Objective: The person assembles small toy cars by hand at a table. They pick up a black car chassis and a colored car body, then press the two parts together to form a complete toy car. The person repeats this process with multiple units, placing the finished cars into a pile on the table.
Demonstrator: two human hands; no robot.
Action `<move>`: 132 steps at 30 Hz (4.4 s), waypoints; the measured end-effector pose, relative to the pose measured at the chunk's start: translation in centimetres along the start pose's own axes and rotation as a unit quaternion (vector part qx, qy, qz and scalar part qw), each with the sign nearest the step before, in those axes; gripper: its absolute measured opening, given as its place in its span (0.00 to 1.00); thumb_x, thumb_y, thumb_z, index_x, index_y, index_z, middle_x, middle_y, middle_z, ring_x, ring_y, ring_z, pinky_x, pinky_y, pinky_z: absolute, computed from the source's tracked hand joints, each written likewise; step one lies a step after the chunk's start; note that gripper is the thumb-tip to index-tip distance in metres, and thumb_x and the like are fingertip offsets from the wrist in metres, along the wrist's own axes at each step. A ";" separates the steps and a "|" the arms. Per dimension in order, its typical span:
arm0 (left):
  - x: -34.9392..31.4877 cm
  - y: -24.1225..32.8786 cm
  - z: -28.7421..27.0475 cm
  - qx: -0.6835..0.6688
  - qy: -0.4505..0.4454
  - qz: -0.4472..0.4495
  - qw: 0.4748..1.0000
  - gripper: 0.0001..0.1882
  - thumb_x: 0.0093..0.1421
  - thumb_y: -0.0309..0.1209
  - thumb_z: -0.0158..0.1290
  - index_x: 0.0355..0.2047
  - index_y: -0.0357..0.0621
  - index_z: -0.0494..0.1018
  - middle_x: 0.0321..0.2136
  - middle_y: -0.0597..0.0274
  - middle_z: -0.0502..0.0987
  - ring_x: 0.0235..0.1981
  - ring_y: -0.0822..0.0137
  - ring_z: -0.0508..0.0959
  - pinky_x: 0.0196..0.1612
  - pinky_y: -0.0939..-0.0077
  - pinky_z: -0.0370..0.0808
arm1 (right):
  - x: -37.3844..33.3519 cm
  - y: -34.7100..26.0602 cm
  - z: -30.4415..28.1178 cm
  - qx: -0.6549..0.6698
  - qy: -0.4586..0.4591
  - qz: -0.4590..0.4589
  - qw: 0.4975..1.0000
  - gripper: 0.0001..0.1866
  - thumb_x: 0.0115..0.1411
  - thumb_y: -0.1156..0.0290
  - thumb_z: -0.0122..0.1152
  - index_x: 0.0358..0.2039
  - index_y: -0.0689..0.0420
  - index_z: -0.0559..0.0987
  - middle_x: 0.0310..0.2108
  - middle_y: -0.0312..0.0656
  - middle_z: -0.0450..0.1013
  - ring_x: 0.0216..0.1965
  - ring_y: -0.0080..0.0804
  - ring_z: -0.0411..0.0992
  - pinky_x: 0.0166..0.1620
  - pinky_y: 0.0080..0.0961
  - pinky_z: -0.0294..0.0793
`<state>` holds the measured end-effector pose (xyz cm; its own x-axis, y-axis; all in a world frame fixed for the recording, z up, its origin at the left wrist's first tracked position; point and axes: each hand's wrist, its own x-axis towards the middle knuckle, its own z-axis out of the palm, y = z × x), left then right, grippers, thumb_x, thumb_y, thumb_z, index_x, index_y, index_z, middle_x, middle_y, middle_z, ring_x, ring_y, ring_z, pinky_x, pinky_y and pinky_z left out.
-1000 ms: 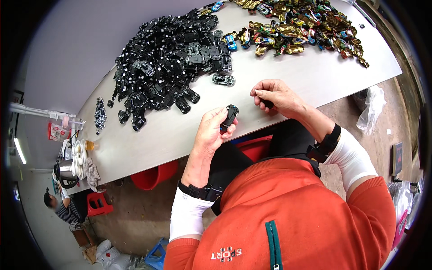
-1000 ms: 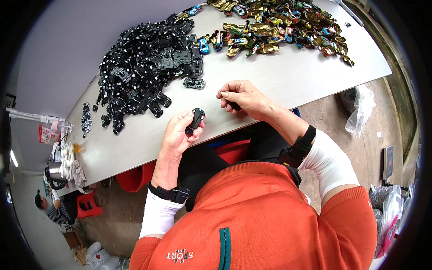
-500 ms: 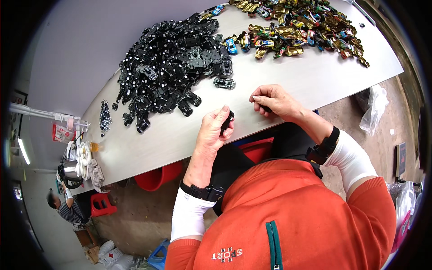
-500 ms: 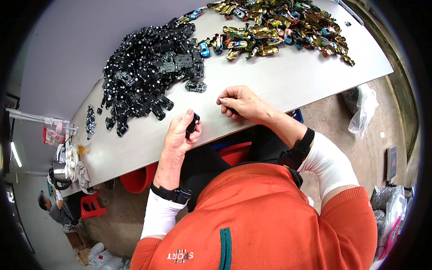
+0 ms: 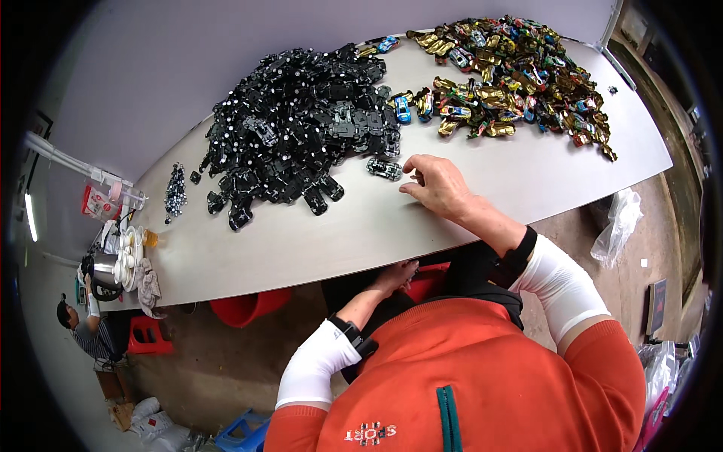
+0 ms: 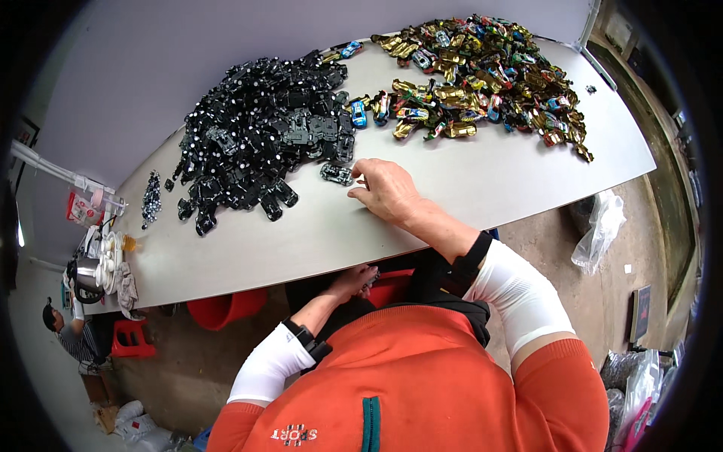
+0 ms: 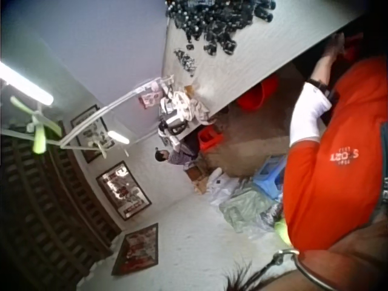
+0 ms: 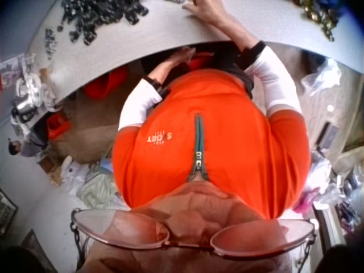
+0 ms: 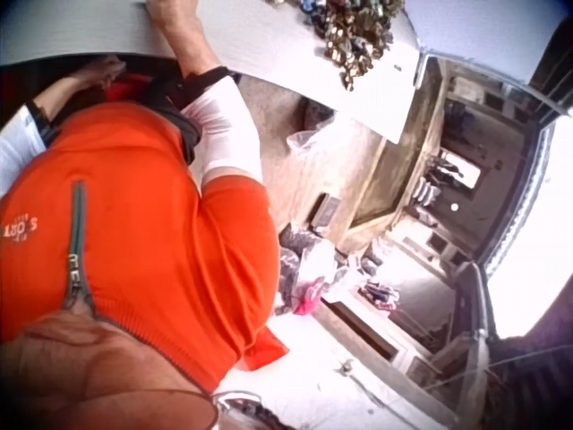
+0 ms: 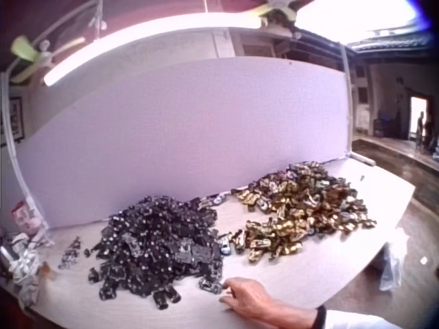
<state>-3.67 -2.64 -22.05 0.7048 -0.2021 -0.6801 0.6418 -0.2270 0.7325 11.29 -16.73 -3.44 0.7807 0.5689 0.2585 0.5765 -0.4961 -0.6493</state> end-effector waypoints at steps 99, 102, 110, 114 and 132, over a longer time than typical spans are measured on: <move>-8.7 13.0 -5.3 -0.470 -0.030 0.417 0.777 0.24 0.62 0.39 0.48 0.49 0.28 0.64 0.35 0.48 0.75 0.35 0.62 0.76 0.32 0.74 0.77 | 1.6 4.1 -5.2 -0.094 -0.100 0.000 0.991 0.15 0.42 0.76 0.68 0.33 0.64 0.79 0.34 0.50 0.69 0.37 0.47 0.70 0.41 0.35 0.69; -9.2 13.8 -5.2 -0.449 -0.019 0.341 0.826 0.27 0.65 0.44 0.42 0.48 0.24 0.64 0.29 0.50 0.74 0.29 0.62 0.75 0.24 0.78 0.74 | 1.3 2.6 -5.5 0.040 -0.127 0.035 0.991 0.17 0.43 0.74 0.69 0.36 0.63 0.79 0.35 0.46 0.71 0.35 0.37 0.71 0.37 0.30 0.70; -9.2 14.8 -6.3 -0.379 -0.031 0.246 0.892 0.21 0.60 0.45 0.51 0.35 0.34 0.71 0.23 0.54 0.75 0.12 0.71 0.71 0.08 0.86 0.60 | -0.1 -2.0 -3.0 0.362 -0.288 0.088 0.882 0.17 0.46 0.69 0.70 0.38 0.58 0.81 0.18 0.29 0.69 0.18 0.15 0.61 0.21 0.15 0.58; -10.0 14.8 -5.2 -0.462 0.057 0.312 0.828 0.18 0.58 0.35 0.54 0.41 0.33 0.68 0.31 0.55 0.74 0.21 0.70 0.75 0.19 0.87 0.71 | -0.6 -2.1 -1.6 0.509 -0.257 0.215 0.793 0.16 0.48 0.69 0.69 0.37 0.60 0.80 0.22 0.32 0.72 0.20 0.16 0.64 0.21 0.14 0.60; -9.6 13.9 -4.7 -0.400 0.086 0.466 0.785 0.24 0.54 0.25 0.58 0.51 0.35 0.66 0.41 0.54 0.74 0.31 0.72 0.74 0.24 0.85 0.70 | -1.4 -5.2 -1.9 0.413 -0.037 0.084 0.906 0.10 0.52 0.78 0.62 0.36 0.64 0.78 0.23 0.36 0.74 0.22 0.16 0.71 0.18 0.12 0.69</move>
<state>-0.10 0.63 -5.14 0.9671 0.2212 0.1259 -0.2400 0.6279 0.7404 7.67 -16.16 0.90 0.8054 0.5877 0.0770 0.0493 0.0631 -0.9968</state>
